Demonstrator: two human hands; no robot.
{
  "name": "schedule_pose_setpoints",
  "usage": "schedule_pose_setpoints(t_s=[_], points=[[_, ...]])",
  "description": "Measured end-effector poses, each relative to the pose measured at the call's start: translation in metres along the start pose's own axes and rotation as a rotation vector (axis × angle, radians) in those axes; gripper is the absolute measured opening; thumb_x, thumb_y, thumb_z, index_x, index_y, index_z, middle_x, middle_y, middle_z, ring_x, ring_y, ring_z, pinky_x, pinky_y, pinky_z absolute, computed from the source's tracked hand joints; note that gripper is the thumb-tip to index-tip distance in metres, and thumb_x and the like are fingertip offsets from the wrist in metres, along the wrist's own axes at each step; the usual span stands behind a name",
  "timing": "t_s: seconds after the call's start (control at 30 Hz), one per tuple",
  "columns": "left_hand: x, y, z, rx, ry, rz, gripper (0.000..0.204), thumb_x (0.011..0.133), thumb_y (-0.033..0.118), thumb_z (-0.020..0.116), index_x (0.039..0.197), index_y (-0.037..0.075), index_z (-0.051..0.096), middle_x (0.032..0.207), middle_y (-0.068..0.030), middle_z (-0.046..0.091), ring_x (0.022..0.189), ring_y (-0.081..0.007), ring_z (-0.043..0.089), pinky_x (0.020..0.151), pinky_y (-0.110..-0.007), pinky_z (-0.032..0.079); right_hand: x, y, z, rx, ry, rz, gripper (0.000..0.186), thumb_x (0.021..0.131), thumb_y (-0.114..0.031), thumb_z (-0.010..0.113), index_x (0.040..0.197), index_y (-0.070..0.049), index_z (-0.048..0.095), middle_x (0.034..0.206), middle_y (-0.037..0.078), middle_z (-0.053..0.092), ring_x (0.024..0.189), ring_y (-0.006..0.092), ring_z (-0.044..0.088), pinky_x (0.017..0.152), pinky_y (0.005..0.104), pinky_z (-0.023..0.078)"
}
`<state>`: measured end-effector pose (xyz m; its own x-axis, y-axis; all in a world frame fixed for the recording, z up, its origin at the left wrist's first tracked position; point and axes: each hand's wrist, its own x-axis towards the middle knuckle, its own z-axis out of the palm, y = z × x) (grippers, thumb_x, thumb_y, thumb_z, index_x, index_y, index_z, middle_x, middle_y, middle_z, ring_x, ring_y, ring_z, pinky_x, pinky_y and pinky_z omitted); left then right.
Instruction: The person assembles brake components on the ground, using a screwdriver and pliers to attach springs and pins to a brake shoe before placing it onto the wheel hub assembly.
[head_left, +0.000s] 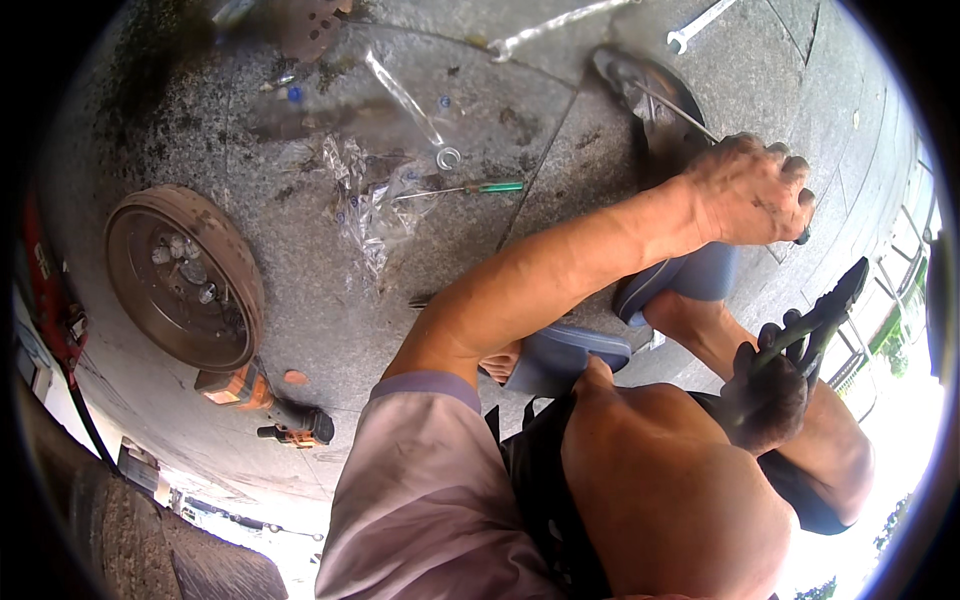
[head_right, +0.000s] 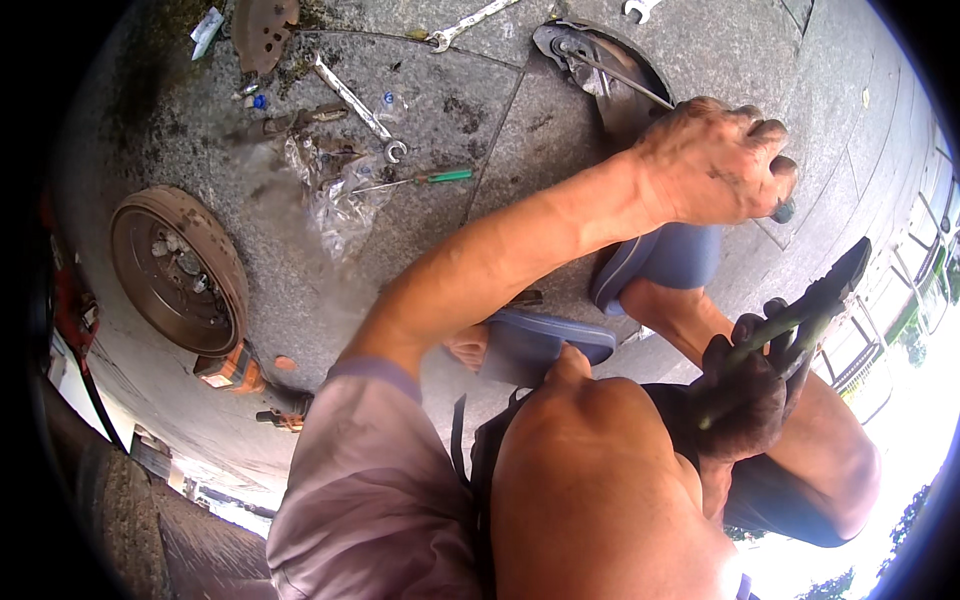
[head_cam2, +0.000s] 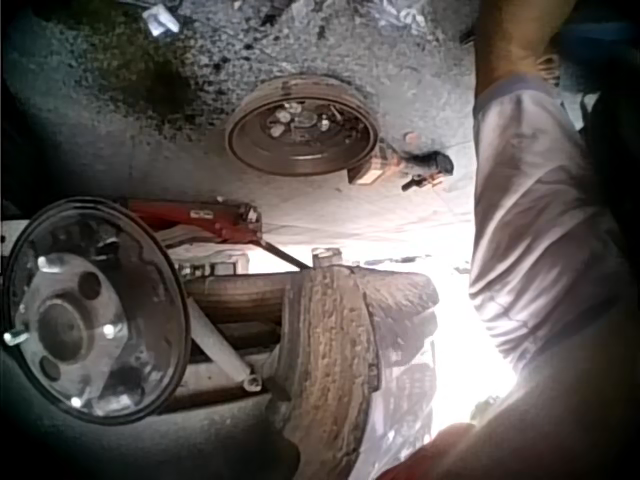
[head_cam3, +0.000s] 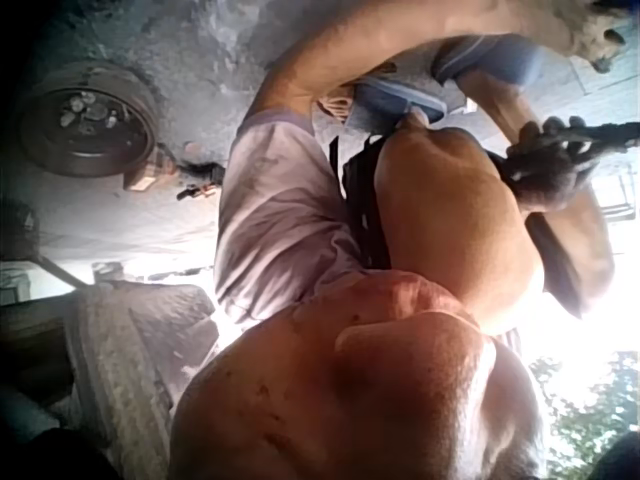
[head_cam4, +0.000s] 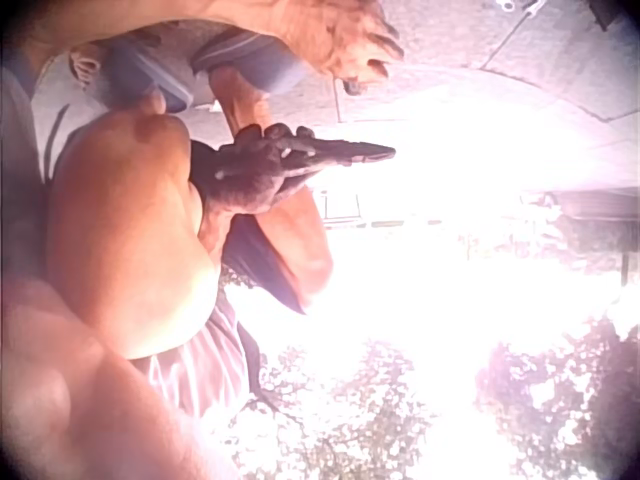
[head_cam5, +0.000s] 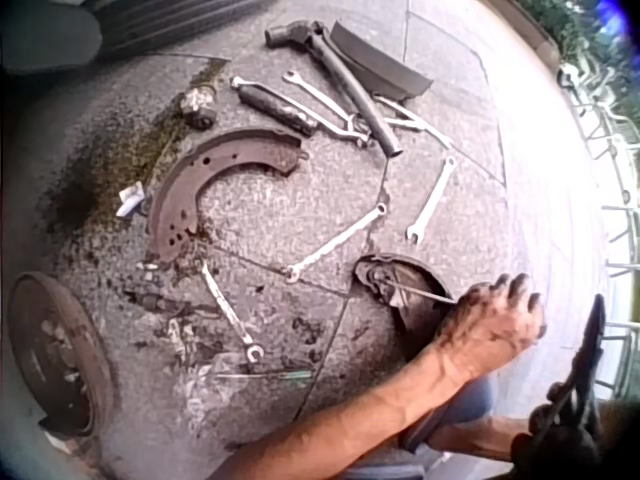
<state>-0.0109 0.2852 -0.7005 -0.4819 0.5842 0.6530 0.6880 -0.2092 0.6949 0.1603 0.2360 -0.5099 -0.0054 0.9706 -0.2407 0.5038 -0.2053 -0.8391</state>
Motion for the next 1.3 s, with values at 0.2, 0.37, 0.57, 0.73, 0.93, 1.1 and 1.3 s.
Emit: schedule_pose_setpoints(t_s=[0.2,0.37,0.57,0.73,0.93,1.1,1.3], points=[[0.001,0.009,-0.001,-0.073,0.055,-0.087,0.022,0.077,0.017,0.064,0.059,0.011,0.054,0.075,-0.0124,0.067,0.061,-0.0266,0.069,0.053,-0.040,0.058,-0.029,0.014,0.013,0.111,-0.028,0.193,0.072,0.083,-0.007,0.062,0.147,0.009,0.033,0.131,0.020,0.051,0.097,0.0225,0.059,0.060,0.0273,0.050],[-0.002,0.007,0.001,-0.116,0.040,-0.070,0.021,0.077,0.017,0.064,0.060,0.010,0.054,0.079,-0.0134,0.069,0.062,-0.0277,0.069,0.054,-0.041,0.058,0.004,0.007,0.022,0.148,-0.043,0.172,0.076,0.082,-0.007,0.062,0.149,0.010,0.031,0.131,0.021,0.050,0.097,0.0229,0.058,0.059,0.0272,0.050],[-0.009,0.004,0.004,-0.072,0.043,-0.037,0.021,0.077,0.018,0.065,0.060,0.011,0.053,0.076,-0.0102,0.066,0.065,-0.0271,0.069,0.054,-0.041,0.058,0.027,-0.015,0.009,0.037,-0.038,-0.020,0.074,0.083,-0.006,0.061,0.150,0.007,0.031,0.129,0.019,0.051,0.096,0.0218,0.058,0.061,0.0271,0.050],[-0.013,0.003,0.004,-0.073,0.013,-0.001,0.022,0.076,0.018,0.065,0.060,0.011,0.052,0.070,-0.0076,0.060,0.063,-0.0263,0.068,0.052,-0.040,0.056,-0.014,0.007,0.016,0.055,-0.054,0.120,0.074,0.085,-0.005,0.061,0.151,0.005,0.031,0.127,0.018,0.051,0.096,0.0208,0.058,0.062,0.0269,0.050],[-0.010,0.003,-0.013,-0.288,-0.087,0.004,0.029,0.085,0.026,0.059,0.073,0.000,0.067,0.075,-0.0241,0.069,0.063,-0.0378,0.070,0.063,-0.046,0.059,-0.033,0.013,0.014,0.126,-0.067,0.221,0.073,0.086,-0.004,0.060,0.152,0.003,0.031,0.124,0.016,0.052,0.095,0.0197,0.058,0.064,0.0268,0.050],[-0.014,0.000,-0.007,-0.286,-0.006,-0.053,0.026,0.082,0.023,0.062,0.068,0.001,0.064,0.063,-0.0220,0.064,0.058,-0.0366,0.068,0.058,-0.045,0.059,0.007,-0.003,0.012,0.079,-0.081,0.041,0.072,0.088,-0.003,0.059,0.153,0.001,0.031,0.122,0.014,0.053,0.094,0.0188,0.059,0.066,0.0267,0.050],[-0.018,0.001,-0.007,-0.253,0.091,-0.050,0.025,0.077,0.015,0.068,0.058,0.008,0.053,0.068,-0.0078,0.059,0.056,-0.0258,0.063,0.047,-0.039,0.054,0.025,-0.009,0.011,0.040,-0.151,-0.094,0.071,0.089,-0.002,0.059,0.154,-0.001,0.031,0.120,0.013,0.053,0.094,0.0176,0.059,0.068,0.0265,0.050]])
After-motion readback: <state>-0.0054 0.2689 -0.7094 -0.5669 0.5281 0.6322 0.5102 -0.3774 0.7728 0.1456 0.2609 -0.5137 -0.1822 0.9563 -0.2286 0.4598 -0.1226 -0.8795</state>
